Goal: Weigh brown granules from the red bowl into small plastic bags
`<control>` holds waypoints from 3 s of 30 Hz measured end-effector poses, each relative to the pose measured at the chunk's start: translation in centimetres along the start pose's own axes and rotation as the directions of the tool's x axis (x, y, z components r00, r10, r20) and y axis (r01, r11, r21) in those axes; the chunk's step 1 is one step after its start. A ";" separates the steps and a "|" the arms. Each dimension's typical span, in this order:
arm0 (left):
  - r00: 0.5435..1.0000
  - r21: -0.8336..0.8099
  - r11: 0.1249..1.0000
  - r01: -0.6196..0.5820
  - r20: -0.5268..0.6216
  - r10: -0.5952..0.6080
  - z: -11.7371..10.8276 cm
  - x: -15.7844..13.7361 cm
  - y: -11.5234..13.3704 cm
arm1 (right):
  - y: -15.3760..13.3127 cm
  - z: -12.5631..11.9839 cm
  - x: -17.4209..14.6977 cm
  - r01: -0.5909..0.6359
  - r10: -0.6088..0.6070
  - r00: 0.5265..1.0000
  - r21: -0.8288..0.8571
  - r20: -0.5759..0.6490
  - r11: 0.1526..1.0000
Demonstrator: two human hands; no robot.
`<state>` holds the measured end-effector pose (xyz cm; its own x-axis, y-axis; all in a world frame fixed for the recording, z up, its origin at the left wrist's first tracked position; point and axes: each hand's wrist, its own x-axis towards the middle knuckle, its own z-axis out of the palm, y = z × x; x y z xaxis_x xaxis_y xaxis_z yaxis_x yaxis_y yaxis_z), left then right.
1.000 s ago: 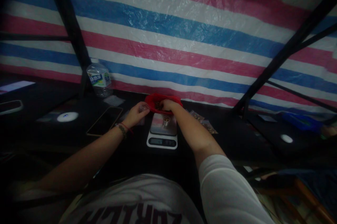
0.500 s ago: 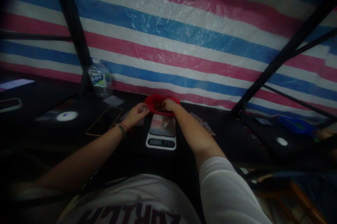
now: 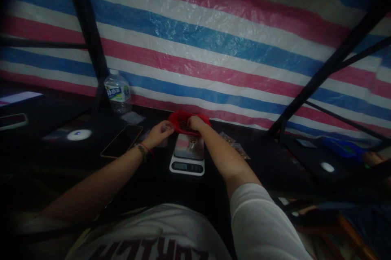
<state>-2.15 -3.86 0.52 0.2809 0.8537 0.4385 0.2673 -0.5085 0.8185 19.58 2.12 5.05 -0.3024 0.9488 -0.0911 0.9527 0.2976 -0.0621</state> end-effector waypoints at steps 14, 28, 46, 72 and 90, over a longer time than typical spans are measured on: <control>1.000 0.028 0.999 0.027 0.011 -0.028 -0.1 0.1 -0.1 | -0.6 -3.9 -9.0 0.169 -0.151 0.978 0.120 -0.148 0.978; 1.000 -0.010 1.000 0.010 0.006 -0.010 0.0 0.0 -0.2 | -2.1 -2.0 -11.4 0.290 -0.276 0.952 0.103 -0.129 0.951; 1.000 0.008 1.000 -0.007 0.024 0.007 0.2 -0.1 -0.4 | 0.6 -0.8 -2.8 0.102 -0.101 0.995 0.036 -0.022 0.994; 1.000 0.034 0.999 -0.014 0.027 0.013 0.0 0.1 -0.6 | 0.1 -1.6 -2.9 0.013 -0.014 0.996 -0.008 -0.086 1.000; 0.999 0.025 1.000 0.014 0.047 -0.015 0.2 -0.3 -0.4 | -1.7 -2.7 -11.2 0.243 -0.229 0.970 0.264 -0.083 0.933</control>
<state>-2.14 -3.92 0.01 0.3201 0.8551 0.4079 0.2946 -0.4991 0.8149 21.39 -8.69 8.86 -0.5092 0.8606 0.0081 0.8072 0.4808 -0.3424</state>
